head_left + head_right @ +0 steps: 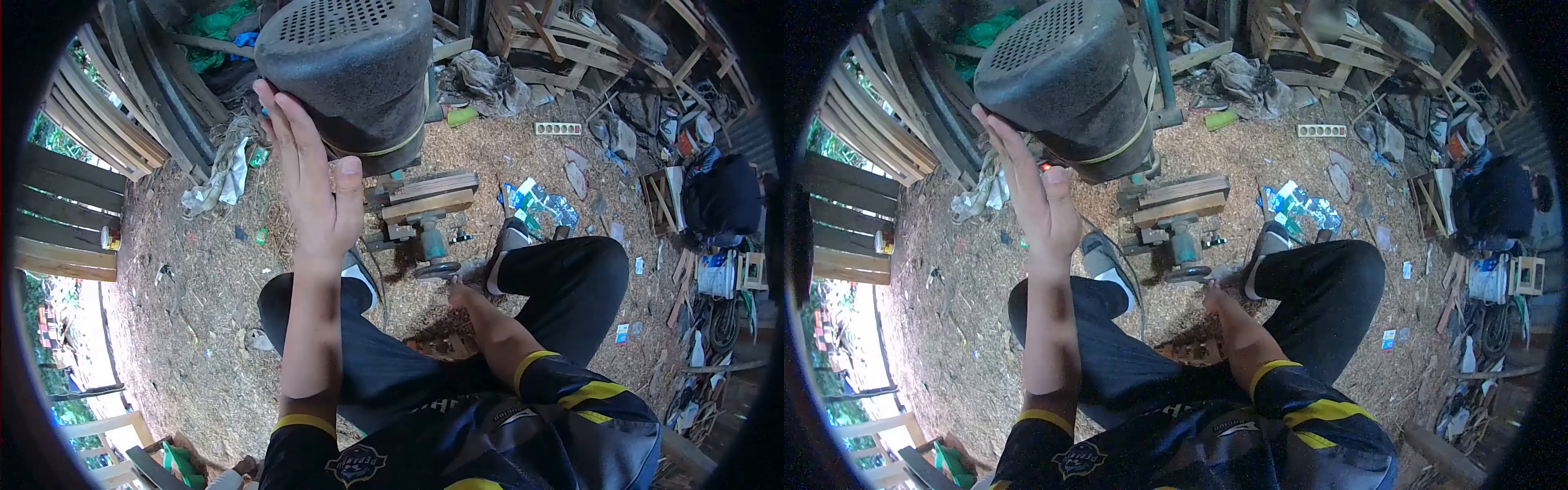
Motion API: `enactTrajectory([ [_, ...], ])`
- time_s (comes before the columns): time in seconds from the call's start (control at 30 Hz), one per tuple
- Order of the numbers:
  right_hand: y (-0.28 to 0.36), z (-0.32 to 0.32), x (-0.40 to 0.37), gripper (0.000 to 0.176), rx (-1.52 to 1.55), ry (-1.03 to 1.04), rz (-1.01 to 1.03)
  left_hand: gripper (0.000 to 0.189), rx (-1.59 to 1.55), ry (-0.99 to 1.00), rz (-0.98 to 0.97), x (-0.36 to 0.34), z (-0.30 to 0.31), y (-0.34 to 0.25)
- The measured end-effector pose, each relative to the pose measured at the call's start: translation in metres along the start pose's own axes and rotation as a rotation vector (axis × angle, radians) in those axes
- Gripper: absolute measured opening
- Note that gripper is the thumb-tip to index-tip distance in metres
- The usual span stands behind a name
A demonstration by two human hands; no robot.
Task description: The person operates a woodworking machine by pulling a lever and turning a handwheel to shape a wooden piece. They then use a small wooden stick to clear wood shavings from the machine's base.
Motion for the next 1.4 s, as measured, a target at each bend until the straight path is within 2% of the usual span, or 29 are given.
enactTrajectory([
  [0.07, -0.013, 0.001, 0.024, 0.053, 0.288, 0.037, 0.063, 0.079, -0.009, -0.001, 0.005, 0.000, 0.000, -0.001],
  [0.1, -0.017, 0.005, 0.018, 0.055, 0.580, -0.053, 0.026, 0.079, -0.014, 0.000, 0.005, 0.000, -0.001, -0.002],
  [0.13, -0.021, 0.010, 0.010, 0.057, 0.871, -0.176, 0.014, 0.079, -0.028, -0.018, -0.002, 0.000, -0.002, -0.002],
  [0.2, -0.014, 0.025, -0.078, 0.052, 1.730, -0.675, -0.162, 0.078, -0.062, -0.050, -0.019, 0.002, -0.005, -0.001],
  [0.23, -0.019, 0.041, -0.104, 0.044, 1.575, -0.683, -0.261, 0.077, -0.046, -0.061, -0.017, 0.004, -0.006, -0.003],
  [0.33, -0.052, 0.074, -0.136, 0.039, 1.093, -0.305, -0.205, 0.074, -0.022, -0.092, -0.011, 0.004, -0.006, -0.006],
  [0.43, -0.087, 0.095, -0.181, 0.030, 1.156, -0.038, 0.070, 0.072, -0.027, -0.115, -0.024, 0.006, -0.006, -0.007],
  [0.5, -0.112, 0.136, -0.240, 0.030, 1.112, -0.029, -0.032, 0.072, -0.013, -0.111, -0.020, 0.005, -0.006, -0.008],
  [0.53, -0.117, 0.180, -0.299, 0.030, 1.048, -0.108, -0.226, 0.072, -0.016, -0.105, -0.014, 0.005, -0.005, -0.007],
  [0.6, -0.133, 0.230, -0.373, 0.030, 1.349, -0.347, -0.170, 0.072, -0.021, -0.104, -0.006, 0.004, -0.006, -0.007],
  [0.67, -0.143, 0.274, -0.436, 0.028, 1.244, -0.782, -0.192, 0.075, -0.076, -0.101, 0.003, 0.003, -0.007, -0.007],
  [0.8, -0.199, 0.344, -0.468, 0.031, 1.211, -1.735, -0.157, 0.077, -0.086, -0.089, 0.035, -0.001, -0.009, -0.007],
  [0.87, -0.222, 0.386, -0.498, 0.029, 1.269, -2.025, 0.011, 0.076, -0.033, -0.065, 0.041, -0.001, -0.005, -0.009],
  [0.93, -0.257, 0.432, -0.529, 0.037, 1.135, -2.208, 0.129, 0.073, 0.005, -0.058, 0.048, -0.001, -0.005, -0.010],
  [1.0, -0.277, 0.478, -0.565, 0.048, 0.967, -2.317, 0.053, 0.076, -0.044, -0.066, 0.056, -0.002, -0.006, -0.009],
  [1.03, -0.295, 0.501, -0.582, 0.055, 0.911, -2.270, -0.125, 0.076, -0.049, -0.073, 0.053, -0.001, -0.007, -0.009],
  [1.07, -0.325, 0.525, -0.589, 0.059, 0.738, -2.336, -0.168, 0.076, -0.056, -0.081, 0.051, -0.001, -0.008, -0.009],
  [1.13, -0.312, 0.556, -0.626, 0.063, 1.052, -2.261, 0.191, 0.076, -0.047, -0.083, 0.074, -0.003, -0.009, -0.010],
  [1.17, -0.323, 0.567, -0.633, 0.066, 1.091, -2.225, 0.171, 0.076, -0.044, -0.086, 0.081, -0.003, -0.010, -0.010],
  [1.2, -0.347, 0.577, -0.630, 0.063, 1.218, -2.129, 0.018, 0.076, -0.040, -0.088, 0.086, -0.003, -0.010, -0.009],
  [1.27, -0.325, 0.572, -0.633, 0.054, 1.137, -2.250, 0.008, 0.074, -0.032, -0.100, 0.076, -0.002, -0.010, -0.009],
  [1.33, -0.284, 0.552, -0.636, 0.043, 0.945, -2.402, 0.091, 0.074, -0.027, -0.102, 0.075, -0.004, -0.012, -0.006],
  [1.37, -0.276, 0.544, -0.638, 0.030, 0.950, -2.417, 0.301, 0.074, -0.032, -0.098, 0.076, -0.004, -0.012, -0.005],
  [1.4, -0.267, 0.537, -0.646, 0.026, 0.986, -2.351, 0.415, 0.074, -0.032, -0.112, 0.072, -0.004, -0.014, -0.004],
])
Point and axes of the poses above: each hand's wrist, its own x-axis towards the middle knuckle, its own z-axis out of the back of the hand, y = z × x, the point moved 1 cm from there along x, towards the middle knuckle, and after that the axes turned 15 degrees about y, right-handed, at the moved point
